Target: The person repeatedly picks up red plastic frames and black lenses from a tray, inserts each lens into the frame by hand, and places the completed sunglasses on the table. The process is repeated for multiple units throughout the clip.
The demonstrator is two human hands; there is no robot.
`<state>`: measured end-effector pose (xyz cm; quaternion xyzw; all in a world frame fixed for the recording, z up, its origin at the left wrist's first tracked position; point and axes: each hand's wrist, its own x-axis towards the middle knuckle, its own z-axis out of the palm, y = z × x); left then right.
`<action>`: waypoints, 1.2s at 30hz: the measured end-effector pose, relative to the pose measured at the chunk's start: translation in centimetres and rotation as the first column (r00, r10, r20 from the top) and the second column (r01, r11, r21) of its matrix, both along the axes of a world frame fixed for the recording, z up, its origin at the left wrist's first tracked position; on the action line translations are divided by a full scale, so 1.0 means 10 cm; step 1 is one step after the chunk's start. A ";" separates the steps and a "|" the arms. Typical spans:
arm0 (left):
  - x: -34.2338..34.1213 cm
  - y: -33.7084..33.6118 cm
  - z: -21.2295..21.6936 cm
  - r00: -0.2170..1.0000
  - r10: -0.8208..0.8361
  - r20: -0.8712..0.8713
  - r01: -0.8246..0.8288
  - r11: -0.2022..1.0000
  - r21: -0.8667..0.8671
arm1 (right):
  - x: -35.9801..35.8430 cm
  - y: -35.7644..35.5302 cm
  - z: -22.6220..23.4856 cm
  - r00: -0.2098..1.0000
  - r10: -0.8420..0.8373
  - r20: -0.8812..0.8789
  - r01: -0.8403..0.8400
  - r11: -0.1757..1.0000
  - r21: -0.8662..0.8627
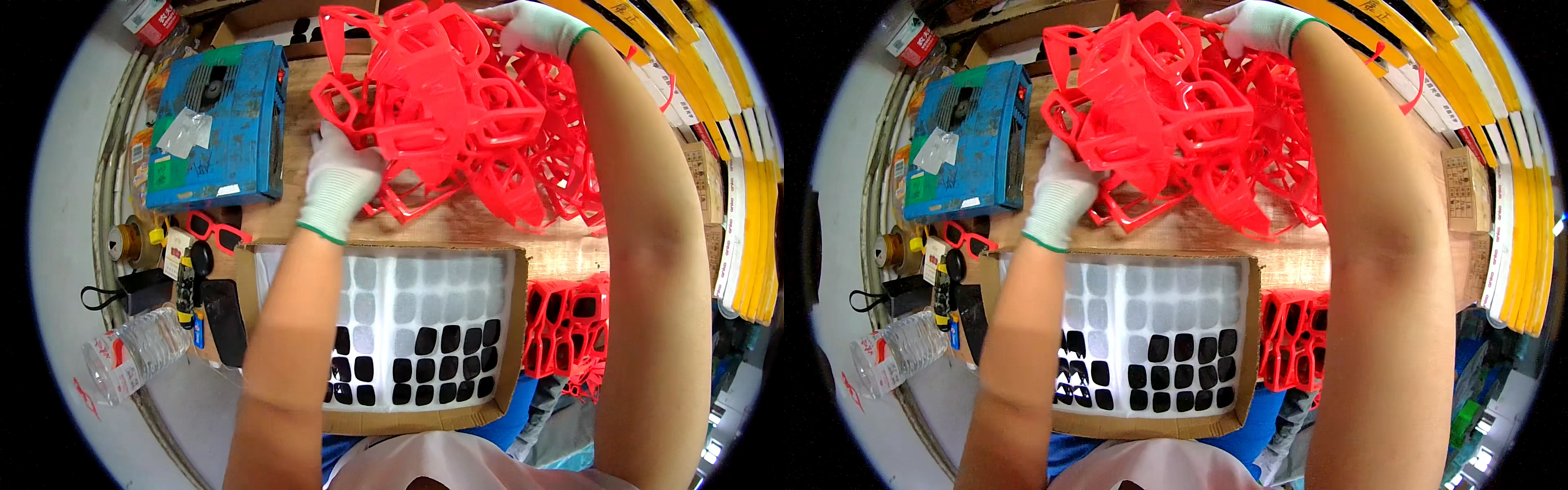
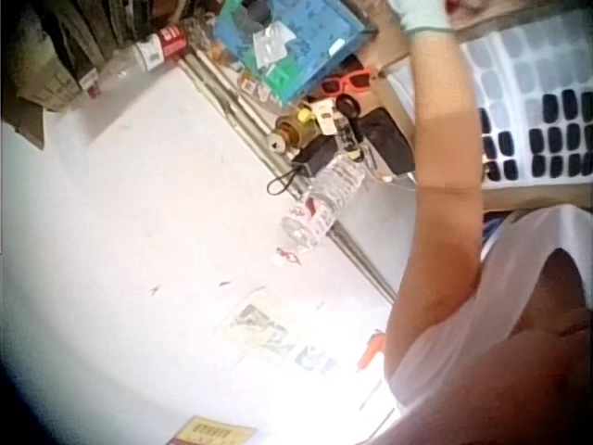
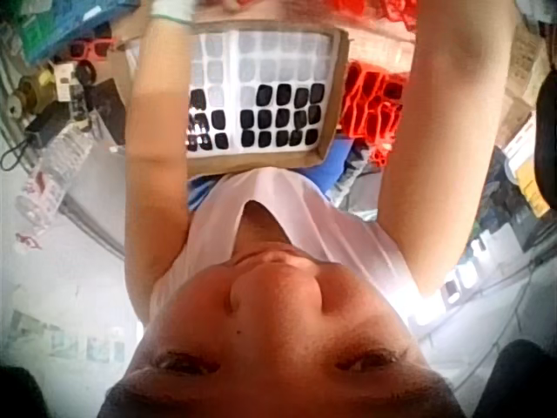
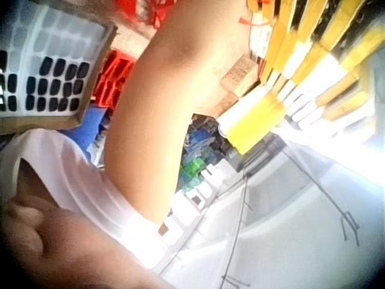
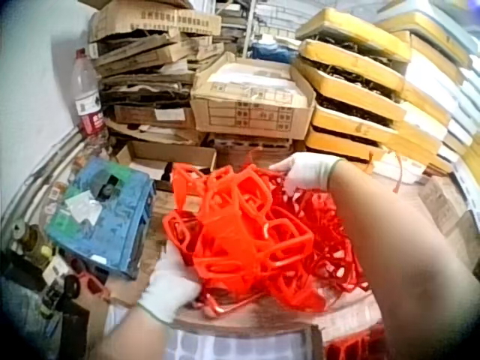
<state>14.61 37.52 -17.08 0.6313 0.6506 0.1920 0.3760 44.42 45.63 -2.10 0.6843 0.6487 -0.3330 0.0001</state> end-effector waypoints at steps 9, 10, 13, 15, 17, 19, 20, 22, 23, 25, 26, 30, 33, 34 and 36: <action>-0.39 0.32 -0.08 0.899 -0.360 0.250 0.274 0.907 0.319 | 0.27 -0.39 0.24 0.953 0.048 -0.301 0.022 0.973 0.228; -0.40 0.31 -0.09 0.904 -0.342 0.256 0.256 0.914 0.314 | 0.23 -0.45 0.31 0.960 0.021 -0.278 0.049 0.969 0.243; -0.45 0.30 -0.24 0.882 -0.451 0.138 0.345 0.817 0.462 | -0.14 -0.86 0.76 0.991 -0.041 -0.131 0.084 0.934 0.348; -0.48 0.33 -0.37 0.827 -0.533 0.176 0.390 0.771 0.503 | -0.06 -0.98 0.77 0.977 -0.041 -0.209 0.137 0.872 0.470; -0.40 0.31 -0.39 0.826 -0.423 0.373 0.281 0.882 0.378 | -0.25 -1.30 1.00 0.955 -0.106 -0.278 0.237 0.834 0.498; -0.36 0.33 -0.46 0.855 -0.429 0.291 0.299 0.867 0.398 | -0.20 -1.56 0.92 0.997 0.032 -0.066 0.024 0.717 0.696; -0.37 0.29 -0.44 0.883 -0.453 0.127 0.341 0.802 0.490 | -0.03 -1.61 0.77 0.993 0.066 0.102 -0.122 0.566 0.815; -0.47 0.36 -0.49 0.870 -0.436 -0.231 0.474 0.608 0.637 | -0.26 -1.78 0.63 0.935 0.035 0.354 -0.309 0.573 0.759; -0.54 0.45 -0.63 0.824 -0.392 -0.410 0.563 0.482 0.671 | -0.32 -1.82 0.49 0.916 0.041 0.398 -0.335 0.622 0.707; -0.47 0.46 -0.65 0.870 -0.418 -0.262 0.485 0.625 0.611 | -0.28 -1.92 0.14 0.883 0.006 0.470 -0.312 0.755 0.576; -0.40 0.37 -0.54 0.917 -0.392 0.071 0.329 0.846 0.420 | -0.20 -1.98 -0.04 0.926 0.016 0.377 -0.254 0.765 0.592; -0.38 0.28 -0.45 0.798 -0.185 0.574 0.211 0.977 0.021 | -0.27 -2.07 -0.05 0.893 0.015 0.451 -0.295 0.775 0.559; -0.45 0.29 -0.48 0.840 -0.244 0.484 0.227 0.969 0.094 | -0.69 -2.29 0.12 0.934 -0.055 0.354 -0.198 0.745 0.637; -0.46 0.31 -0.48 0.873 -0.277 0.400 0.237 0.960 0.149 | -0.88 -2.42 0.14 0.926 -0.094 0.366 -0.182 0.738 0.649; -0.41 0.33 -0.56 0.908 -0.236 0.345 0.187 0.967 0.171 | -1.18 -2.62 0.04 0.888 -0.133 0.441 -0.178 0.784 0.595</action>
